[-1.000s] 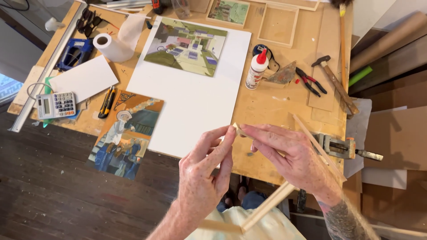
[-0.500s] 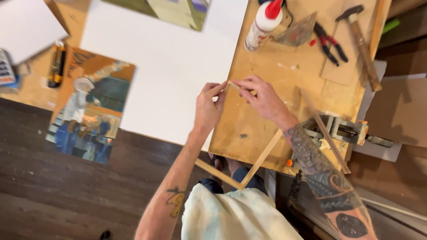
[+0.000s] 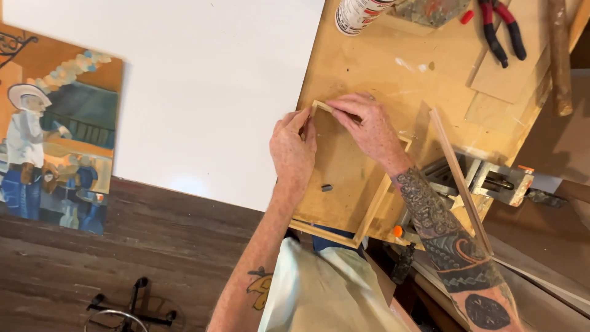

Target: Assembling a small wooden frame using glue, a hammer, and a corner clamp on a workbench.

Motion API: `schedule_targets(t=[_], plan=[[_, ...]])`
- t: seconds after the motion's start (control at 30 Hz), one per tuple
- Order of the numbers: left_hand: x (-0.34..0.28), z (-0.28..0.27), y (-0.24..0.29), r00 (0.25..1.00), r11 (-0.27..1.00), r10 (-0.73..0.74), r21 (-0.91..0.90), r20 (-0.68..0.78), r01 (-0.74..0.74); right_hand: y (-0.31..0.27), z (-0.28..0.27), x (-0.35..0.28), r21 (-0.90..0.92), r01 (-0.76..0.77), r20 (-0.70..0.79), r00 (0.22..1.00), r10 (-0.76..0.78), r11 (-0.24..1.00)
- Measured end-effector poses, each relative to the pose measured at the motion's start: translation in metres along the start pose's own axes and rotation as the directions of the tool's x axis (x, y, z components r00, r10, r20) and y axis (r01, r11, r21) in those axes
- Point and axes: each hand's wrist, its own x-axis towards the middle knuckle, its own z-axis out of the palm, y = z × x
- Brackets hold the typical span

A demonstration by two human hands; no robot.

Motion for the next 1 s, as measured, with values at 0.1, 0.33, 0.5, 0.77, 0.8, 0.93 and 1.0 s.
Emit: schedule_targets(t=[0.1,0.33,0.5,0.77,0.8,0.93,1.0], plan=[[0.004,0.006,-0.001,1.000,0.998,-0.015,0.067,-0.018,0.016,0.011,0.000,0.002,-0.079,0.041,-0.012,0.999,-0.042,0.996],[0.008,0.007,-0.002,0.999,1.000,-0.016,-0.006,0.038,0.016,0.015,0.006,0.002,-0.052,0.022,-0.062,0.998,-0.025,0.998],[0.011,0.006,0.001,0.999,1.000,0.001,-0.019,0.046,0.000,0.018,0.009,0.005,-0.056,0.045,-0.082,0.995,-0.049,0.997],[0.038,0.001,0.017,0.998,1.000,-0.018,0.015,0.063,0.017,0.023,-0.003,0.025,-0.080,0.041,-0.039,0.998,-0.044,0.996],[0.041,0.003,0.017,0.998,1.000,-0.019,0.018,0.067,0.018,0.029,-0.003,0.026,-0.077,0.037,-0.040,0.998,-0.040,0.996],[0.049,0.003,0.019,0.996,0.999,-0.034,-0.036,0.081,0.037,0.031,-0.013,0.035,-0.072,0.050,-0.030,0.998,-0.053,0.996],[0.053,-0.001,0.022,0.995,0.998,-0.039,-0.051,0.089,0.044,0.025,-0.015,0.043,-0.088,0.079,-0.031,0.996,-0.082,0.993]])
